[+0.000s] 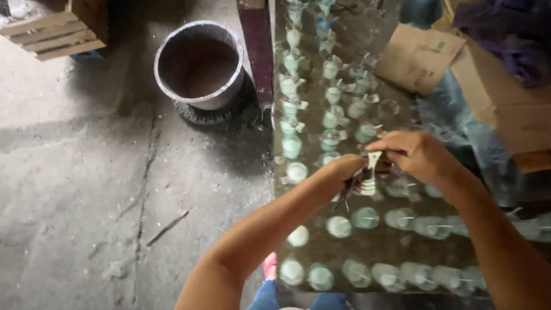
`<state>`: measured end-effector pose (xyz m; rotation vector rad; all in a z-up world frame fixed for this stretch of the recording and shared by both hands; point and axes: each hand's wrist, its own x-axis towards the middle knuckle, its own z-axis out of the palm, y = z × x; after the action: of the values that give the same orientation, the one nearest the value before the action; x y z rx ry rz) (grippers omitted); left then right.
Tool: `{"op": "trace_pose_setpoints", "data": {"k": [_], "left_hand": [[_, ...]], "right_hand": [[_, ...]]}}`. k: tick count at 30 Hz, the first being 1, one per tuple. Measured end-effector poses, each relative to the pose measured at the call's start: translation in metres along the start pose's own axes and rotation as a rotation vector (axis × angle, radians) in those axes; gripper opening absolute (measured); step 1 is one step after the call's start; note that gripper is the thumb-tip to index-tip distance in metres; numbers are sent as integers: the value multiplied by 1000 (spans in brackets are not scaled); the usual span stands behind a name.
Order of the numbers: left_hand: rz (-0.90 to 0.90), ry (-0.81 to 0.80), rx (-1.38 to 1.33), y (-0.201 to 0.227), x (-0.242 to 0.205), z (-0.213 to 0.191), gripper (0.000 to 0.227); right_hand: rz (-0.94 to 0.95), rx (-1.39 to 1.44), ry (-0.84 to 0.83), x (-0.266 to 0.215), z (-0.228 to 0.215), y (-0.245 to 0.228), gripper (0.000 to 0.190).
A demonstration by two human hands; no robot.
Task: Placing metal wick holders onto the rims of glass jars to center the wicks during candle production.
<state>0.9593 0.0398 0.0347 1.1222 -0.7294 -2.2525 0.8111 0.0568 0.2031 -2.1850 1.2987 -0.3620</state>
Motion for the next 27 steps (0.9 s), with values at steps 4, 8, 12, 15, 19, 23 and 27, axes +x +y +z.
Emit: {"op": "trace_pose_setpoints", "data": {"k": [4,8,12,15,19,23,27], "left_hand": [[-23,-141,-91,16,-59,-22,25],[-19,-199,38,22,-93,-41,15],[-39,-54,137,19,-112,-51,19],[-13,-105,99,27,-137,-54,20],[14,-75,18,18,-170,-64,24],[93,-62,-139,8,-185,-67,23],[89,-68,-172,-13,-172,-80,21]], "right_hand": [[-205,-67,239,-12,12,-27,36],[180,187,473,-10,27,-38,21],[428,380,582,9,55,-42,28],[494,503,519,22,57,-67,25],[593,482,357,38,69,-74,31],[475,609,238,65,99,-76,28],[481,457,131,94,120,-59,20]]}}
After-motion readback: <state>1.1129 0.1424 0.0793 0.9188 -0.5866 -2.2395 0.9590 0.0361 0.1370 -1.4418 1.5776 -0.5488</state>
